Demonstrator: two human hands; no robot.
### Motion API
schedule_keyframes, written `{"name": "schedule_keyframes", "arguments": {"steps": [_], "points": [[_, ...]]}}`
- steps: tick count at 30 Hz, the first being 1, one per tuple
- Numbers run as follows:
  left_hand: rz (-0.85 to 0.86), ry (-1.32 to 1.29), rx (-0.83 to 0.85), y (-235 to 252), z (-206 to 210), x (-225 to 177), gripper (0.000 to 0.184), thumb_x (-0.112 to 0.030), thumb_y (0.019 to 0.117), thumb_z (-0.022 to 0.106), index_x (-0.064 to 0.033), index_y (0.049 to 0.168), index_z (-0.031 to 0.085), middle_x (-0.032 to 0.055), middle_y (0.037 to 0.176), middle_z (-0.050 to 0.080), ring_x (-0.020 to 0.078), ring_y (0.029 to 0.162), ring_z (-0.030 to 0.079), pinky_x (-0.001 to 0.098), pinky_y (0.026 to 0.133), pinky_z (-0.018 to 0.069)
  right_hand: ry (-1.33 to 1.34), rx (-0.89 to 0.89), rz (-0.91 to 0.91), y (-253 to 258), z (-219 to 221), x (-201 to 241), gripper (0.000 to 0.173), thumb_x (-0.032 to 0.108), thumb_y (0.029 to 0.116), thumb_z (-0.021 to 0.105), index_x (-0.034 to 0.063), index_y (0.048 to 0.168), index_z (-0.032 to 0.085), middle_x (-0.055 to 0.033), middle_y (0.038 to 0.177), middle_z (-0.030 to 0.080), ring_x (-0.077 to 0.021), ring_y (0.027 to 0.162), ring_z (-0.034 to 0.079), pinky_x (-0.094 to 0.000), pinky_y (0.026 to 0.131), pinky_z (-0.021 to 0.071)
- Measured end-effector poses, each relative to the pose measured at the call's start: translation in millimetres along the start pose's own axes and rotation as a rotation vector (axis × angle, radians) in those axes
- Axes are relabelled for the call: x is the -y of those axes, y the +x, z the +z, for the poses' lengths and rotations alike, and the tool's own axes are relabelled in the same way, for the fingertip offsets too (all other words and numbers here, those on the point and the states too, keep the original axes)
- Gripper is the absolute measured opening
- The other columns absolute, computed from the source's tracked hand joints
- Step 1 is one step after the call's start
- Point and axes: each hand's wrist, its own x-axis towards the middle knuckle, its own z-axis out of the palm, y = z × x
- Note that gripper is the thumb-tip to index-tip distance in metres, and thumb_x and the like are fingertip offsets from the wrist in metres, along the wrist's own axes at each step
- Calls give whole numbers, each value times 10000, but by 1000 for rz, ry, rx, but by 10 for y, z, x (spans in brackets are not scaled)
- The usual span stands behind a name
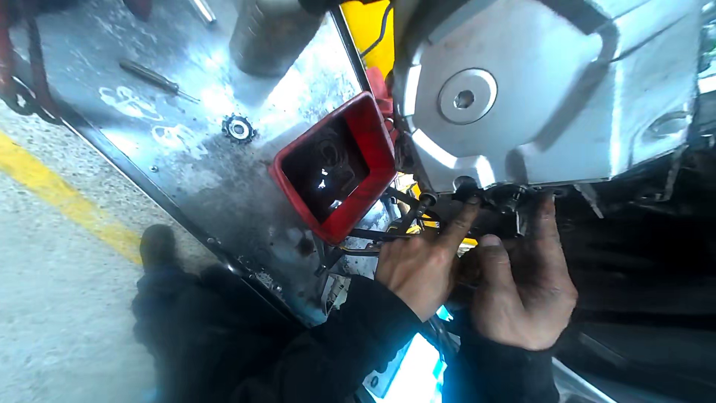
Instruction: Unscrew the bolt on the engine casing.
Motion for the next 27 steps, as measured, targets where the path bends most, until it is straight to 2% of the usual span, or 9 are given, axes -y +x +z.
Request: {"name": "schedule_keyframes", "arguments": {"steps": [5,10,14,16,19,21,24,26,27], "points": [[24,-41,-16,7,25,31,609,-262,1019,600,-337,1590,399,43,866,725,234,627,670,468,545,555,-13,-13,13,0,14,14,645,73,982,556,16,1583,328,13,943,689,13,641,599,-172,586,545],[9,-36,-18,1,55,28,615,-276,1005,619,-341,1582,415,48,830,706,236,615,661,460,531,549,-56,-10,42,-4,4,33,647,104,986,576,47,1587,342,30,884,684,10,607,590,-187,557,544],[18,-39,-7,0,45,53,600,-274,1027,583,-357,1590,392,43,891,728,231,644,676,462,548,553,-31,-14,31,-2,16,35,657,86,978,579,29,1585,334,32,888,680,10,613,587,-176,559,537],[18,-101,-33,20,34,69,572,-247,1018,594,-331,1565,449,40,942,741,219,687,694,466,583,574,-8,-23,15,-11,31,33,657,81,973,584,7,1577,336,36,886,676,14,622,588,-167,566,536],[-29,-313,-246,128,65,22,375,-202,974,661,-119,1340,669,39,854,710,163,654,647,400,608,580,-1,-35,22,-10,43,28,657,91,972,595,1,1571,341,49,843,663,12,612,589,-164,554,535],[-67,-346,-358,231,73,-60,291,-244,950,721,-22,1138,709,29,766,664,128,605,614,338,587,569,-22,-38,42,-8,44,34,657,106,980,594,16,1578,338,52,839,651,17,607,581,-159,556,534],[-85,-371,-438,306,85,-101,206,-235,919,754,-35,968,744,16,724,655,98,542,575,288,524,532,-22,-45,45,-8,31,36,644,126,984,595,12,1571,353,48,852,650,16,616,581,-161,561,534],[-102,-423,-454,291,112,-88,198,-230,897,784,-44,953,743,7,747,668,78,548,569,264,517,519,-8,-48,46,-6,23,41,637,126,980,599,6,1561,368,46,851,653,8,617,595,-171,556,549],[-149,-498,-418,273,117,-97,210,-228,898,788,-48,996,740,3,791,692,67,592,610,254,553,552,-3,-47,43,-2,23,46,641,121,975,602,-6,1556,365,46,849,652,6,620,596,-173,555,549]]}}
